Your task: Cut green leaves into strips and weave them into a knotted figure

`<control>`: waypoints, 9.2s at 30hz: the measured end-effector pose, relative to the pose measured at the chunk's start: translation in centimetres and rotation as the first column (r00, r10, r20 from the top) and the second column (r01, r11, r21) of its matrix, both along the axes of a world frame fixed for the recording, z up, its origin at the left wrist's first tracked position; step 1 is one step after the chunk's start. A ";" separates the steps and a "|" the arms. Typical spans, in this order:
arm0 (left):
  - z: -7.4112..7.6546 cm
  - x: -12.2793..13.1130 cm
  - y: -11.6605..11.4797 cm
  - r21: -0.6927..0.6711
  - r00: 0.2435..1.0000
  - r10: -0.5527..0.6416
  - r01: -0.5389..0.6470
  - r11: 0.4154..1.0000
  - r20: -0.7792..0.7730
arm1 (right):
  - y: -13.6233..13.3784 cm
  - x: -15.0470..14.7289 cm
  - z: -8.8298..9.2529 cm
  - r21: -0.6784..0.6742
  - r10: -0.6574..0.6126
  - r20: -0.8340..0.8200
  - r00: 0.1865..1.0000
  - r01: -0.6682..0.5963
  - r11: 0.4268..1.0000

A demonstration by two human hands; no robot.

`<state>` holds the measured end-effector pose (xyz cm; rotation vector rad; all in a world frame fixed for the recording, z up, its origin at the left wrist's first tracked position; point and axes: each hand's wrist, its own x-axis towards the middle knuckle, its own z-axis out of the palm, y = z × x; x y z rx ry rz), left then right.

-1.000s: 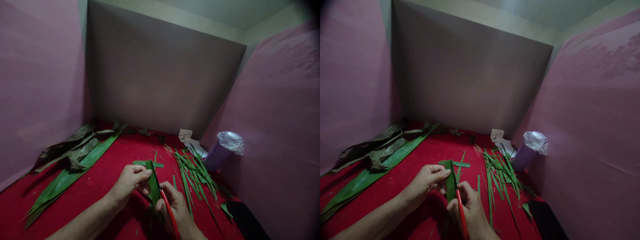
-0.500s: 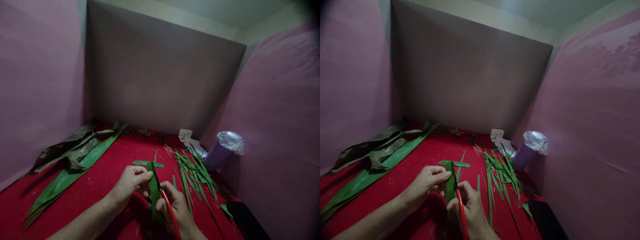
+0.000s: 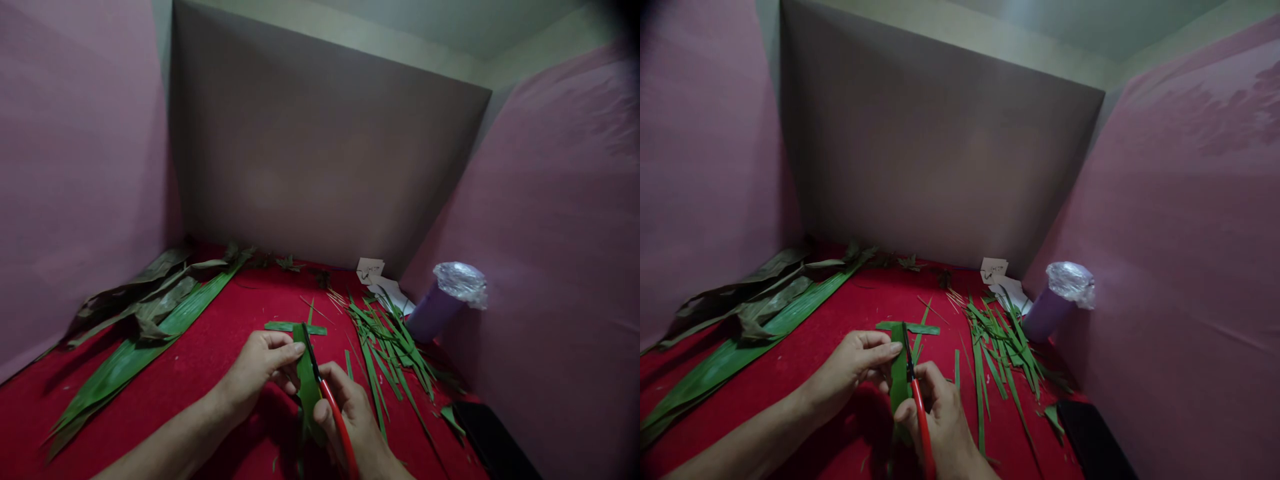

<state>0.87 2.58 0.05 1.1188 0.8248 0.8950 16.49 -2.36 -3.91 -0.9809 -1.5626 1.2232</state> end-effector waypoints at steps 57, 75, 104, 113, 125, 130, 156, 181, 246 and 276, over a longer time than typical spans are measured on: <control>-0.8 0.7 -0.4 -0.008 0.999 0.049 -0.049 0.999 0.021 | 0.7 0.2 1.6 -0.317 -0.139 -0.169 0.976 0.080 0.945; -1.3 0.8 -0.6 -0.102 0.999 -0.042 0.041 0.994 -0.011 | 1.0 0.3 1.3 -0.284 -0.150 -0.177 0.973 0.095 0.954; -1.4 0.6 -0.2 -0.116 0.999 -0.037 0.033 0.993 -0.033 | 1.1 0.8 1.4 -0.425 -0.078 -0.172 0.982 -0.002 0.905; -1.3 0.6 -0.3 -0.117 0.999 -0.031 0.026 0.993 -0.044 | 1.2 0.8 1.2 -0.404 -0.020 -0.174 0.984 -0.053 0.913; -1.2 0.6 -0.4 -0.121 0.998 -0.029 0.022 0.992 -0.060 | 1.1 0.9 1.5 -0.421 -0.052 -0.175 0.983 -0.027 0.907; -1.1 0.5 -0.3 -0.139 0.998 -0.026 0.017 0.990 -0.064 | 1.1 0.9 1.5 -0.440 -0.077 -0.196 0.978 -0.018 0.898; -0.9 0.7 -0.5 -0.101 0.996 -0.020 0.012 0.995 -0.083 | 1.1 0.7 1.5 -0.425 -0.112 -0.138 0.984 0.044 0.904; -1.5 -5.1 4.5 0.294 0.488 0.155 0.221 0.930 -0.859 | 1.9 2.1 0.3 0.312 -0.451 0.214 0.867 0.377 0.872; 1.4 -3.8 -2.5 -0.004 0.999 -0.042 0.042 0.999 -0.019 | 3.9 -2.2 3.7 0.161 -0.223 0.474 0.852 0.165 0.973; -3.5 0.1 -1.3 -0.074 0.999 0.036 -0.036 0.997 -0.001 | 2.1 0.3 1.6 -0.103 -0.053 0.161 0.986 0.070 0.992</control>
